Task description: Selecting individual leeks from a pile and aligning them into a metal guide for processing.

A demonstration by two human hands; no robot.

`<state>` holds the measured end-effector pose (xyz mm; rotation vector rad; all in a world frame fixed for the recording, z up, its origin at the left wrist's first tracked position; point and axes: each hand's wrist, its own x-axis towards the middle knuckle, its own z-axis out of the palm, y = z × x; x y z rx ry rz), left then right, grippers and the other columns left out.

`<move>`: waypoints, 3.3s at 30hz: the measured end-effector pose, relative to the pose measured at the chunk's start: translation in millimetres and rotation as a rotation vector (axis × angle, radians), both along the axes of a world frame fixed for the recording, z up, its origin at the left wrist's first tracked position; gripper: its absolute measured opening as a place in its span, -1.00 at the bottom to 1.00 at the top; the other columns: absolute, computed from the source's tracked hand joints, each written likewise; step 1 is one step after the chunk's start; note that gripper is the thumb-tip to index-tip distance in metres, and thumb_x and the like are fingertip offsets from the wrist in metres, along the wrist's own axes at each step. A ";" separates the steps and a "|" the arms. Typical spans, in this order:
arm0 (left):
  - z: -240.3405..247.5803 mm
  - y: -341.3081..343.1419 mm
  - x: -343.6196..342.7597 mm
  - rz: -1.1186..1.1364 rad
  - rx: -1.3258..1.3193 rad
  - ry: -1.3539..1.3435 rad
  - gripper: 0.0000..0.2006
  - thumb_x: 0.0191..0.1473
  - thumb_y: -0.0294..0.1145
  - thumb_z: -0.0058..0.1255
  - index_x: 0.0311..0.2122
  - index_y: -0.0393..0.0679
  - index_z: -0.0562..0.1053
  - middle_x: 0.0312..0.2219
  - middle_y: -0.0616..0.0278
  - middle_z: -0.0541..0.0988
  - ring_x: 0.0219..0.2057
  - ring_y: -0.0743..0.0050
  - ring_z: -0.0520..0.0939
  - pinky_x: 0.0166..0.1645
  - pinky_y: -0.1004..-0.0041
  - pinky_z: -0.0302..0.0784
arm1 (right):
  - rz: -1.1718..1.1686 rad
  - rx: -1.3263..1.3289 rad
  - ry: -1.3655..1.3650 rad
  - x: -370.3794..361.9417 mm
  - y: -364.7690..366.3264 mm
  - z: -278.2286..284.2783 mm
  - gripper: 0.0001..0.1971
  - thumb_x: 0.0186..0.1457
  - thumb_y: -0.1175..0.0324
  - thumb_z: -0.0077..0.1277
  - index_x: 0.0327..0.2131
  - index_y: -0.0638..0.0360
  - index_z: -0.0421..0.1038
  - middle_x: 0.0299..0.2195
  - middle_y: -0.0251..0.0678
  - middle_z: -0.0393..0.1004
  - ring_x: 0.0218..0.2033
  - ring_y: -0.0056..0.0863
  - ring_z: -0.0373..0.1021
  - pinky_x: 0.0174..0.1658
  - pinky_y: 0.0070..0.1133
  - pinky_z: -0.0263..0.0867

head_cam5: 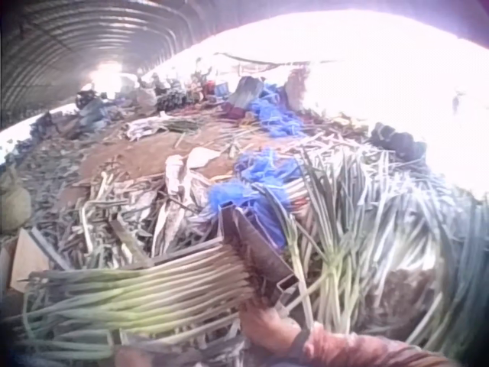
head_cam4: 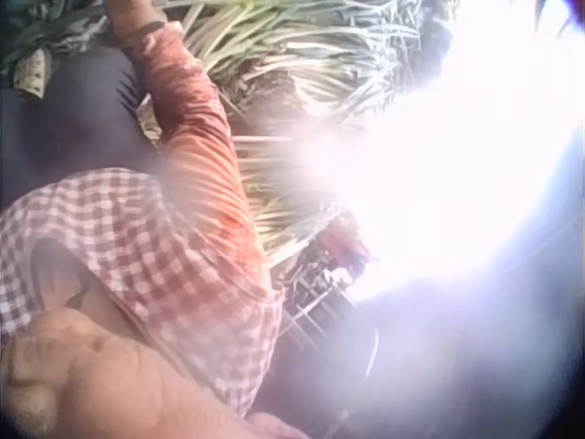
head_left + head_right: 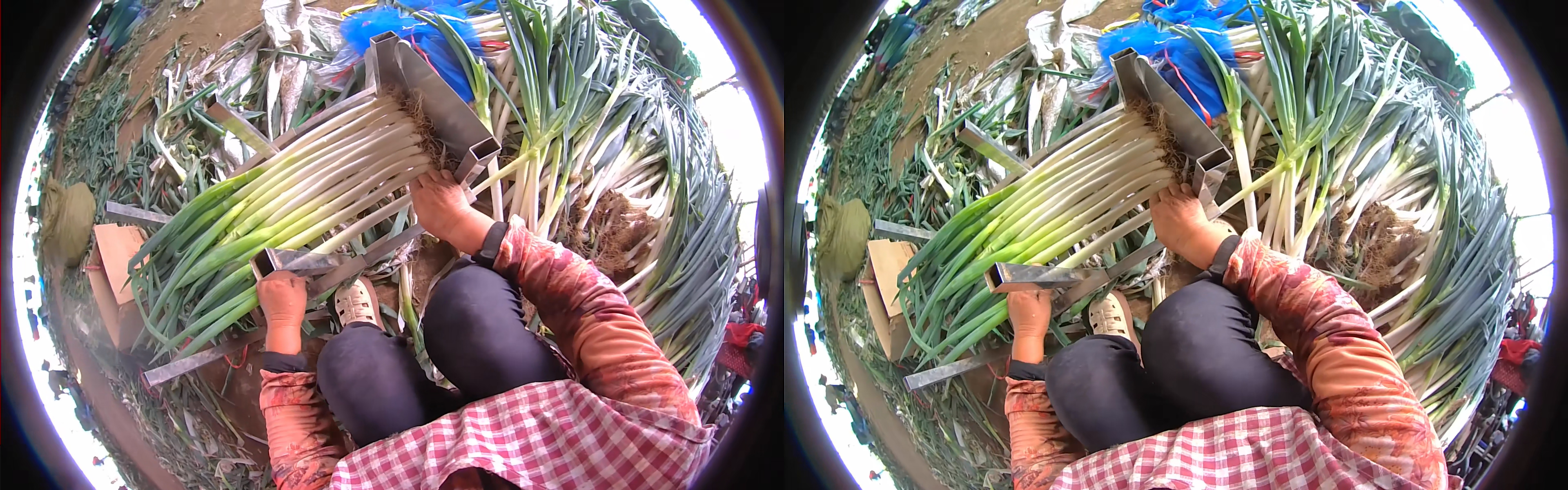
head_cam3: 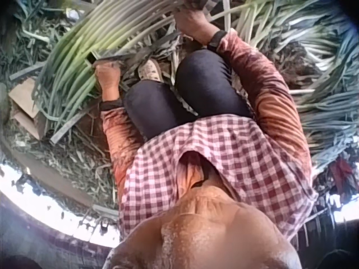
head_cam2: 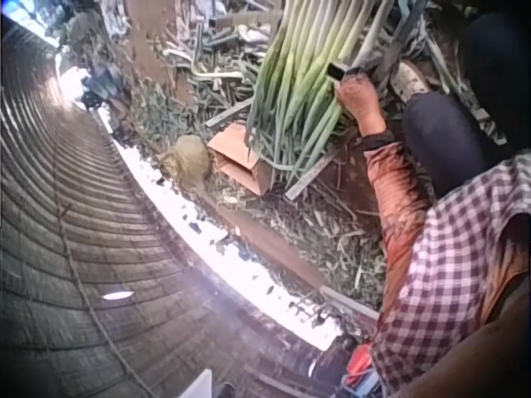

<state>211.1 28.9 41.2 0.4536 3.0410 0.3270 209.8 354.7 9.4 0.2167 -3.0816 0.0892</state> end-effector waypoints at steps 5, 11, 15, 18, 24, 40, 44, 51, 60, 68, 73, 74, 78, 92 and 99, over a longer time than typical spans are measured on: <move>0.5 8.9 -21.9 0.054 0.133 0.203 -0.66 -0.19 -0.29 0.09 -0.20 0.03 0.43 -0.55 0.06 0.54 -0.44 0.02 0.57 -0.37 0.25 0.45 | -0.012 -0.040 0.071 -1.5 3.6 1.1 -0.74 -0.12 0.42 -0.15 -0.27 0.21 0.33 -0.29 -0.23 0.37 -0.17 -0.32 0.28 -0.16 -0.45 0.17; 3.7 9.9 -59.8 0.027 -0.015 -0.118 -0.58 -0.18 -0.16 0.11 -0.17 -0.01 0.33 -0.55 -0.08 0.50 -0.44 -0.12 0.54 -0.38 0.17 0.42 | -0.047 -0.032 -0.025 -26.7 -2.1 10.1 -0.67 -0.08 0.40 -0.13 -0.16 0.20 0.30 -0.18 -0.22 0.30 -0.13 -0.25 0.25 -0.17 -0.40 0.24; 0.2 10.4 -56.1 0.037 -0.017 -0.074 -0.62 -0.18 -0.11 0.10 -0.24 -0.06 0.35 -0.60 -0.08 0.49 -0.45 -0.12 0.54 -0.39 0.16 0.41 | -0.044 0.094 -0.085 -47.8 -6.1 19.8 -0.49 -0.06 0.41 -0.11 0.05 0.12 0.16 0.01 -0.14 0.17 0.00 -0.25 0.18 -0.10 -0.44 0.28; 15.0 19.1 -50.4 0.056 -0.107 -0.060 -0.65 -0.23 -0.15 0.12 -0.30 -0.05 0.38 -0.42 0.01 0.50 -0.39 -0.01 0.54 -0.37 0.17 0.40 | 0.055 0.256 -0.130 -64.9 -6.8 19.5 -0.35 -0.03 0.39 -0.11 0.19 0.04 -0.04 0.18 -0.13 -0.05 0.15 -0.19 -0.01 0.00 -0.47 0.20; 13.6 16.6 -61.1 -0.105 -0.069 0.070 -0.52 -0.34 -0.17 0.19 -0.22 -0.05 0.37 -0.16 0.15 0.42 -0.10 0.14 0.41 -0.08 0.21 0.26 | 0.124 0.344 -0.052 -81.1 -11.5 -10.8 -0.47 0.11 0.31 -0.32 0.19 -0.01 -0.02 0.18 -0.16 0.00 0.18 -0.15 -0.04 0.12 -0.38 0.01; -19.9 3.6 -72.4 0.030 -0.134 0.161 -0.45 -0.04 0.05 -0.06 0.07 0.12 0.27 -0.04 0.23 0.34 -0.01 0.21 0.36 0.13 0.03 0.01 | 0.114 0.178 0.077 -79.8 -15.0 -17.5 -0.38 -0.08 0.37 -0.12 0.13 0.18 0.03 0.07 0.00 0.09 0.14 0.01 -0.03 0.02 -0.32 0.16; -4.7 2.5 -72.3 -0.003 -0.165 0.023 -0.49 0.00 0.08 -0.13 0.09 0.25 0.28 -0.04 0.24 0.34 0.03 0.19 0.31 0.15 0.11 0.00 | 0.124 0.133 0.110 -79.3 -12.4 -23.8 -0.39 -0.07 0.38 -0.14 0.13 0.17 0.03 0.07 -0.01 0.09 0.12 -0.01 0.00 -0.03 -0.31 0.20; -16.7 1.3 -66.8 -0.011 -0.191 0.083 -0.53 0.02 0.06 -0.14 0.09 0.36 0.28 0.00 0.23 0.30 0.05 0.19 0.28 0.16 0.14 -0.01 | 0.087 0.193 0.058 -78.1 -12.7 -21.6 -0.45 0.04 0.31 -0.23 0.15 0.06 0.00 0.09 -0.13 0.05 0.16 -0.11 -0.06 -0.10 -0.24 0.18; -17.6 7.1 -63.3 -0.013 -0.225 0.087 -0.51 0.02 0.08 -0.16 0.11 0.40 0.23 0.01 0.23 0.30 0.05 0.18 0.27 0.15 0.12 0.01 | 0.115 0.221 0.212 -75.6 -2.5 -24.3 -0.47 -0.02 0.35 -0.19 0.10 0.08 0.10 0.02 -0.13 0.14 0.08 -0.18 0.08 -0.16 -0.36 0.18; -19.4 15.3 -59.8 -0.053 -0.260 0.082 -0.50 0.11 0.05 -0.29 0.18 0.29 0.14 0.06 0.15 0.23 0.10 0.10 0.20 0.17 0.11 -0.03 | 0.071 0.124 0.245 -77.1 4.0 -27.1 -0.52 -0.04 0.39 -0.19 0.04 0.07 0.20 -0.02 -0.18 0.17 0.08 -0.23 0.11 -0.15 -0.36 0.18; -25.8 19.4 -55.1 -0.058 -0.303 0.196 -0.49 0.13 0.00 -0.29 0.19 0.24 0.11 0.17 0.12 0.10 0.18 0.05 0.10 0.19 0.05 -0.08 | 0.062 0.121 0.269 -78.3 6.6 -32.1 -0.53 -0.04 0.40 -0.20 0.03 0.08 0.20 -0.01 -0.19 0.17 0.09 -0.22 0.10 -0.15 -0.33 0.19; -25.5 18.0 -55.9 -0.047 -0.310 0.156 -0.49 0.13 -0.01 -0.28 0.19 0.24 0.10 0.18 0.12 0.07 0.19 0.05 0.07 0.20 0.05 -0.09 | 0.063 0.122 0.272 -79.0 3.9 -31.1 -0.54 -0.03 0.40 -0.21 0.03 0.08 0.20 -0.01 -0.19 0.17 0.09 -0.22 0.10 -0.15 -0.32 0.18; -26.0 15.5 -62.2 -0.029 -0.324 0.036 -0.44 0.10 0.05 -0.30 0.21 0.26 0.05 0.21 0.11 0.00 0.22 0.06 0.02 0.20 -0.02 -0.14 | 0.067 0.120 0.299 -81.1 2.0 -36.5 -0.55 -0.03 0.39 -0.22 0.02 0.09 0.20 -0.03 -0.20 0.17 0.09 -0.23 0.10 -0.15 -0.32 0.19; -21.8 20.9 -68.5 -0.042 -0.263 -0.075 -0.20 -0.12 0.26 -0.15 0.23 0.25 -0.02 0.22 0.04 -0.04 0.23 0.01 -0.01 0.21 -0.07 -0.25 | 0.040 0.114 0.249 -70.6 8.8 -23.7 -0.51 -0.07 0.41 -0.10 0.02 0.09 0.17 -0.02 -0.21 0.21 0.05 -0.19 0.16 -0.10 -0.28 0.22; -21.2 13.1 -65.6 -0.039 -0.193 -0.082 -0.21 -0.13 0.20 -0.09 0.23 0.25 0.00 0.22 0.03 -0.05 0.24 0.02 -0.03 0.22 -0.07 -0.29 | 0.296 -0.283 -0.081 -19.7 -1.8 24.0 -0.60 -0.14 0.38 0.05 -0.13 0.04 0.31 -0.19 -0.24 0.31 -0.14 -0.25 0.33 -0.22 -0.41 0.35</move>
